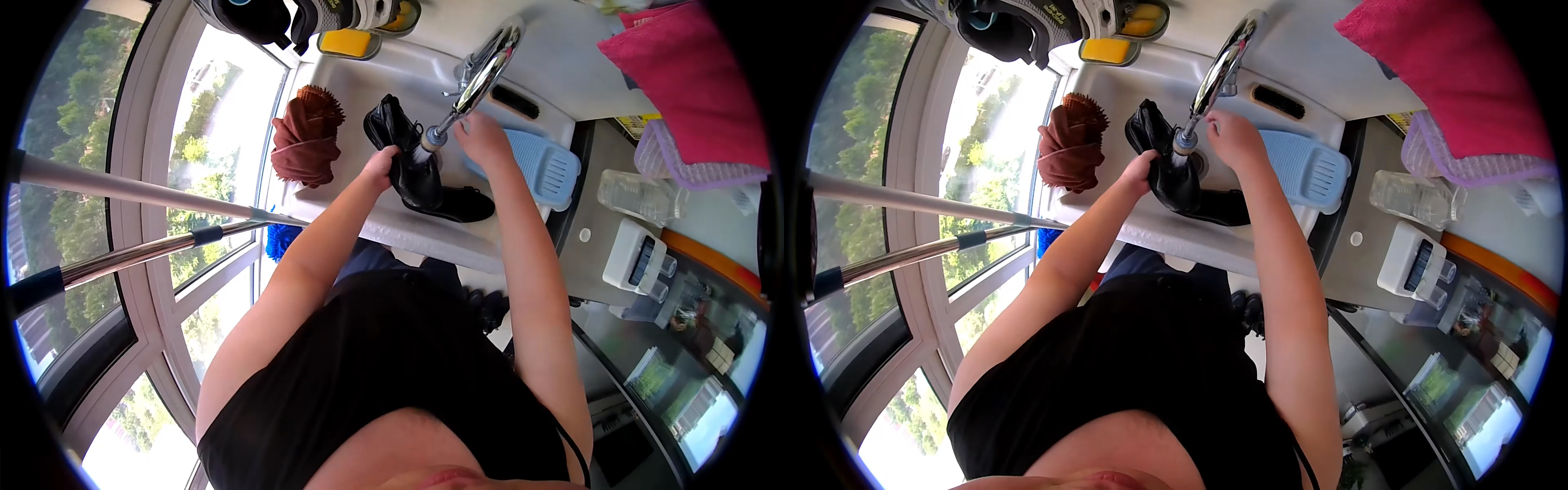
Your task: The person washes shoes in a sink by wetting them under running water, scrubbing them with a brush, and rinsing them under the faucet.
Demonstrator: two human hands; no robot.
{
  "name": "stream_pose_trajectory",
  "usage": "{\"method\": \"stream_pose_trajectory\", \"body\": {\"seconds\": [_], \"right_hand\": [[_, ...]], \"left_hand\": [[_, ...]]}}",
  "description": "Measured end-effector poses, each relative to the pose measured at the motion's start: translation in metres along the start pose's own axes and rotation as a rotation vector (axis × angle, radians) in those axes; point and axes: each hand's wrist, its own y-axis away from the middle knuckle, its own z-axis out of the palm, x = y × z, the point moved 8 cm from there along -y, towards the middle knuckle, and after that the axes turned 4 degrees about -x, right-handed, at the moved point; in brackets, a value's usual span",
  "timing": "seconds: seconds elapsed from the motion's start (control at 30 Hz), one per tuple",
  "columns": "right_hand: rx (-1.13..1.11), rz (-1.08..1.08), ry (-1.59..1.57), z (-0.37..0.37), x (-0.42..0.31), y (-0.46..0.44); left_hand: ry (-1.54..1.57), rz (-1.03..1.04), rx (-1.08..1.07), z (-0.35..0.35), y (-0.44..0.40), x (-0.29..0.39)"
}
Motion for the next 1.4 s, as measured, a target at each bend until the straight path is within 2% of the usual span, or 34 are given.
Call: {"method": "stream_pose_trajectory", "body": {"seconds": [0.1,0.13,0.2,0.23,0.27,0.33,0.37,0.43,0.5,0.53,0.57,0.6,0.67,0.73,0.8,0.83,0.87,0.9,0.93,0.97,1.0,1.03,1.07,1.13,1.2,1.27,1.33,1.4], "right_hand": [[-0.081,0.098,0.043,0.018,0.035,-0.078],[-0.079,0.095,0.036,0.013,0.024,-0.082],[-0.054,-0.041,-0.329,0.005,-0.002,-0.094],[0.071,-0.219,-0.318,0.010,-0.004,-0.097],[0.072,-0.212,-0.323,0.015,0.006,-0.094],[0.084,-0.099,-0.217,0.012,0.012,-0.072],[0.061,0.107,-0.279,0.015,0.025,-0.055],[0.104,0.266,-0.305,0.014,0.012,0.003],[-0.124,0.215,-0.570,0.123,0.064,0.021],[-0.402,0.497,-0.725,0.120,0.020,0.057],[-0.557,0.578,-0.960,0.147,0.016,0.070],[-0.716,0.549,-1.264,0.156,0.002,0.078],[-0.866,0.554,-1.577,0.172,-0.006,0.085],[-0.893,0.511,-1.494,0.191,-0.001,0.086],[-0.911,0.469,-1.416,0.197,0.001,0.083],[-0.784,0.442,-1.161,0.188,0.011,0.074],[-0.655,0.412,-0.906,0.173,0.018,0.068],[-0.540,0.428,-0.741,0.155,0.023,0.067],[-0.533,0.422,-0.742,0.157,0.032,0.066],[-0.357,0.180,-0.643,0.147,0.035,0.056],[-0.180,-0.058,-0.535,0.133,0.030,0.052],[-0.206,0.137,-0.306,0.134,0.042,0.056],[-0.204,0.141,-0.307,0.130,0.041,0.059],[-0.051,-0.067,-0.071,0.111,0.025,0.059],[-0.028,-0.070,-0.166,0.111,0.025,0.055],[-0.005,-0.076,-0.262,0.114,0.022,0.053],[0.166,-0.007,-0.391,0.105,0.027,0.051],[0.198,-0.001,-0.453,0.119,0.035,0.049]], "left_hand": [[0.010,0.017,-0.086,0.017,0.024,0.018],[0.004,0.021,-0.082,0.022,0.034,0.025],[0.034,-0.010,-0.183,0.037,0.052,0.032],[0.002,-0.053,-0.172,0.026,0.047,0.033],[-0.001,-0.060,-0.168,0.020,0.049,0.032],[-0.030,-0.028,-0.110,0.012,0.053,0.038],[-0.025,-0.055,-0.047,-0.005,0.049,0.036],[-0.057,-0.010,-0.100,-0.024,0.034,0.032],[-0.050,0.070,-0.160,-0.021,0.032,0.033],[-0.047,0.070,-0.159,-0.020,0.034,0.030],[-0.054,0.124,-0.224,-0.012,0.039,0.032],[-0.061,0.179,-0.289,-0.006,0.043,0.035],[-0.135,0.170,-0.341,0.001,0.049,0.037],[-0.217,0.157,-0.391,0.010,0.057,0.046],[-0.375,0.007,-0.272,0.003,0.058,0.058],[-0.309,0.060,-0.341,0.006,0.062,0.076],[-0.114,0.123,-0.578,-0.010,0.051,0.096],[-0.037,0.179,-0.521,-0.008,0.065,0.111],[0.039,0.236,-0.466,0.003,0.081,0.125],[0.036,0.239,-0.469,0.011,0.088,0.132],[-0.445,0.384,-0.337,0.014,0.093,0.143],[-0.923,0.516,-0.184,0.023,0.103,0.153],[-0.924,0.512,-0.188,0.034,0.110,0.155],[-1.842,0.722,-0.141,0.075,0.130,0.151],[-1.719,0.641,-0.149,0.074,0.121,0.143],[-1.205,0.190,-0.186,0.046,0.094,0.119],[-1.094,0.241,-0.168,0.038,0.079,0.101],[-0.911,0.323,-0.164,0.045,0.087,0.097]]}}
